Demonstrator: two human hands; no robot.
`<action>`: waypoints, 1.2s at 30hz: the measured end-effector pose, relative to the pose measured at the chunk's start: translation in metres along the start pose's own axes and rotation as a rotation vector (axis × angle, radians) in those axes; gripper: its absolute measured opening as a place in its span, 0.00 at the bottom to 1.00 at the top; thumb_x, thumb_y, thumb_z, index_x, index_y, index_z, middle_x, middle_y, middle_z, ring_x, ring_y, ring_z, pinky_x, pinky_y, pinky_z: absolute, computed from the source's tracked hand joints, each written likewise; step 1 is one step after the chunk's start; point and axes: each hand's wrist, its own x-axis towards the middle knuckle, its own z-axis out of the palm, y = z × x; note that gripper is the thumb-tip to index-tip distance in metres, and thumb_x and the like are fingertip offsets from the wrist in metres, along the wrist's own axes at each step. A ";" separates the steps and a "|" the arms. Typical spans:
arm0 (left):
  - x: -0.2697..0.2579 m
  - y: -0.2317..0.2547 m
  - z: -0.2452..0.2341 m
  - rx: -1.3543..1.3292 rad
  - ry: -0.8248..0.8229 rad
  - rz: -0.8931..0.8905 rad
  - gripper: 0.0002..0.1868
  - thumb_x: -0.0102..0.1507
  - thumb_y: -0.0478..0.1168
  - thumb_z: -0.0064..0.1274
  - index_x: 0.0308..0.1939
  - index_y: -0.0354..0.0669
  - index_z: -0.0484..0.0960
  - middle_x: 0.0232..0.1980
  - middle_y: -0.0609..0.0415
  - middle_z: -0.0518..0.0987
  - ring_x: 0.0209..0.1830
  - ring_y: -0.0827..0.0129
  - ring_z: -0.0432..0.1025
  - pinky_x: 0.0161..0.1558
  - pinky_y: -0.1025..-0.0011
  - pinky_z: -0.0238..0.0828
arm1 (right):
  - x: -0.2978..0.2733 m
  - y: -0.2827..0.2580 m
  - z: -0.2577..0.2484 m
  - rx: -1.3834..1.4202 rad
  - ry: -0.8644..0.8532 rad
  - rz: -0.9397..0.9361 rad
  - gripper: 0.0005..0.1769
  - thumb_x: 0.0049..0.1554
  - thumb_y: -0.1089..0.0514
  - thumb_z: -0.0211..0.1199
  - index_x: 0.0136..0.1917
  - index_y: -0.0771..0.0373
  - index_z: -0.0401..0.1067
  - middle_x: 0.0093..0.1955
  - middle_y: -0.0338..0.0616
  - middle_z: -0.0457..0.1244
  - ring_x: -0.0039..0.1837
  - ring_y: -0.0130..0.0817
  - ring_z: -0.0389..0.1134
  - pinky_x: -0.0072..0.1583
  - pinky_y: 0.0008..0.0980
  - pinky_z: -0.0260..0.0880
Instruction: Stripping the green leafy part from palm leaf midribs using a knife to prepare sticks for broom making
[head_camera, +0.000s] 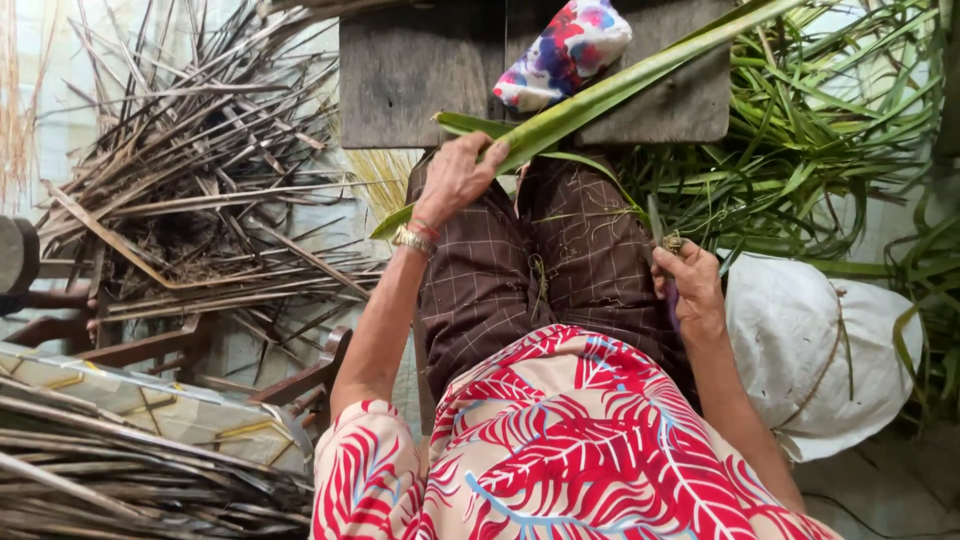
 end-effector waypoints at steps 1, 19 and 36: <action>0.004 -0.003 0.010 -0.014 -0.015 -0.030 0.20 0.68 0.60 0.40 0.47 0.56 0.81 0.44 0.46 0.84 0.50 0.41 0.78 0.54 0.43 0.72 | -0.002 -0.005 0.003 -0.036 -0.010 -0.031 0.07 0.59 0.62 0.67 0.50 0.62 0.71 0.30 0.47 0.64 0.25 0.27 0.65 0.24 0.25 0.64; -0.036 0.097 0.103 -0.263 0.191 0.223 0.05 0.66 0.42 0.49 0.38 0.51 0.80 0.32 0.52 0.78 0.36 0.52 0.79 0.39 0.53 0.77 | -0.043 -0.091 0.055 -0.638 -0.044 -0.374 0.12 0.61 0.61 0.69 0.58 0.66 0.79 0.40 0.56 0.70 0.39 0.38 0.72 0.39 0.40 0.72; -0.044 0.112 0.115 -0.011 0.369 0.350 0.05 0.63 0.44 0.49 0.34 0.52 0.73 0.29 0.55 0.69 0.29 0.54 0.76 0.30 0.61 0.76 | -0.052 -0.091 0.053 -0.517 -0.080 -0.319 0.09 0.62 0.66 0.65 0.55 0.69 0.79 0.43 0.55 0.70 0.48 0.32 0.68 0.44 0.42 0.71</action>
